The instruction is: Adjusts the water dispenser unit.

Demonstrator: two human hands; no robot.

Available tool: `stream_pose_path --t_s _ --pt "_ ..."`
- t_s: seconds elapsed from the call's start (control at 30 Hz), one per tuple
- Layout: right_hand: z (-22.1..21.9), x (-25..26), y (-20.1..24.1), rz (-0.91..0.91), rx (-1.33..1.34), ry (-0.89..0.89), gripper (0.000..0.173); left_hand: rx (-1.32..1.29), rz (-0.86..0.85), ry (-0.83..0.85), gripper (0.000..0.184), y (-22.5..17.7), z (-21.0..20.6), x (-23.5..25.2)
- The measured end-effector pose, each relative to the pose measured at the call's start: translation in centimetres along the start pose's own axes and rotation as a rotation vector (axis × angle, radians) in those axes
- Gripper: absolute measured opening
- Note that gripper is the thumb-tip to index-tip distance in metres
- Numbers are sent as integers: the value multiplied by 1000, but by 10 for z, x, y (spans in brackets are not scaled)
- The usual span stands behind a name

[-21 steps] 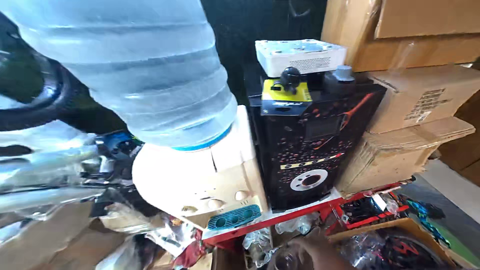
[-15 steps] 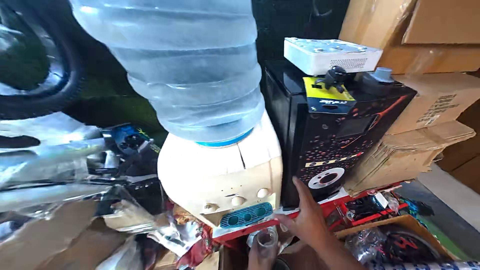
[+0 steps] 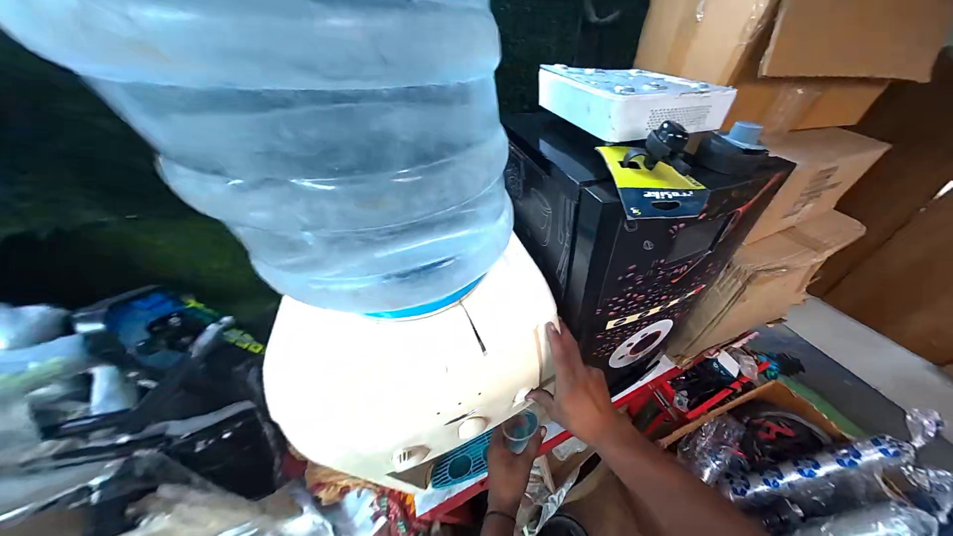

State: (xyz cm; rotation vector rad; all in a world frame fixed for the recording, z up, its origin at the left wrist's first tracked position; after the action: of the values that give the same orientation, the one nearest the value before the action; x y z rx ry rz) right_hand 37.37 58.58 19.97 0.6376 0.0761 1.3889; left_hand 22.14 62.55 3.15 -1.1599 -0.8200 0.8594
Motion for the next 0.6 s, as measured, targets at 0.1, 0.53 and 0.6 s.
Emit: stream_pose_path --t_s 0.1,0.53,0.6 --pt "-4 -2 -3 -49 26 11 107 -10 -3 -27 57 -2 -2 5" --pt "-6 0 15 -495 240 168 109 -112 -43 14 62 0 -5 7" --pt "-9 0 14 -492 265 160 108 -140 -57 18 61 6 -6 8"
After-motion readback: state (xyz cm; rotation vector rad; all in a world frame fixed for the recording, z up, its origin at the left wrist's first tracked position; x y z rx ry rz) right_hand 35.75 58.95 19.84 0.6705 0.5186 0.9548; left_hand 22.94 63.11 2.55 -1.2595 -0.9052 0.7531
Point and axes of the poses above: each hand's wrist, its own x-axis towards the middle knuckle, its own z-axis out of the back of the hand, y = z × x, the point moved 2 cm from there along x, towards the middle knuckle, and after that the axes turned 11 degrees about y, right-handed, at the moved point
